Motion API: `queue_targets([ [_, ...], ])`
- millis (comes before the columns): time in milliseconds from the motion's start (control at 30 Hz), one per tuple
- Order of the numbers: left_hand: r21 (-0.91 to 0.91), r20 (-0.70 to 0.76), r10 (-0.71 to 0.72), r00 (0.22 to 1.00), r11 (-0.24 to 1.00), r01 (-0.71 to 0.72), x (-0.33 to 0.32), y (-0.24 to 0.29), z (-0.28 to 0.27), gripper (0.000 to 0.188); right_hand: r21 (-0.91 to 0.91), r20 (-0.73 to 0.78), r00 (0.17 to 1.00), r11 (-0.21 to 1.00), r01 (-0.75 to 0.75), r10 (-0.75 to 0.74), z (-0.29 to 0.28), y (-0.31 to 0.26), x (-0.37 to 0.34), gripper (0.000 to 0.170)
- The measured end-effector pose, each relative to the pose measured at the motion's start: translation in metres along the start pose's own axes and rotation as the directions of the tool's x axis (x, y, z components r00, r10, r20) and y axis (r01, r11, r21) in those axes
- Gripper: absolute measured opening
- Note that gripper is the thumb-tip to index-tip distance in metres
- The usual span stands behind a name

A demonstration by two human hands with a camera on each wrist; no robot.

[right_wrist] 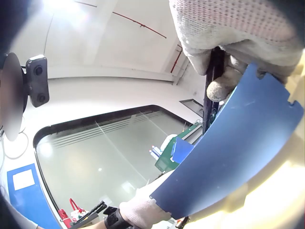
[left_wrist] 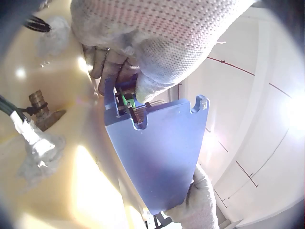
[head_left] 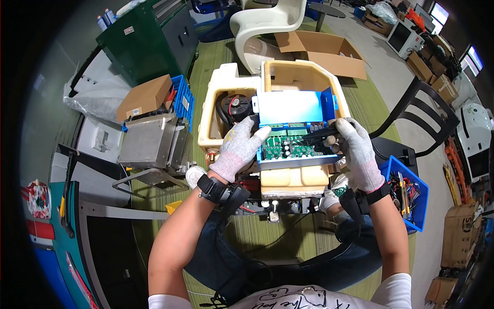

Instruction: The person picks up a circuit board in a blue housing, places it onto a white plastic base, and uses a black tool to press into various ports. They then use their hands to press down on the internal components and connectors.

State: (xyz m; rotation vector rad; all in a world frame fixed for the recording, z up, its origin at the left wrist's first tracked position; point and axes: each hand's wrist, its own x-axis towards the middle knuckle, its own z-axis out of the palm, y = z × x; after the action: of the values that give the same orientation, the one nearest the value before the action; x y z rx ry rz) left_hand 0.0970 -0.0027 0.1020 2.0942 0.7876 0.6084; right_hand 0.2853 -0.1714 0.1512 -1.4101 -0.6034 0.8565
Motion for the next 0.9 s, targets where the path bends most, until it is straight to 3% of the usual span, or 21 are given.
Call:
queue_targets([
  [900, 0.03, 0.009, -0.006, 1.0, 1.0, 0.006, -0.002, 0.0041, -0.0019, 0.043, -0.04, 0.01, 0.999, 0.999, 0.034, -0.034, -0.0018, 0.0015, 0.0009, 0.028],
])
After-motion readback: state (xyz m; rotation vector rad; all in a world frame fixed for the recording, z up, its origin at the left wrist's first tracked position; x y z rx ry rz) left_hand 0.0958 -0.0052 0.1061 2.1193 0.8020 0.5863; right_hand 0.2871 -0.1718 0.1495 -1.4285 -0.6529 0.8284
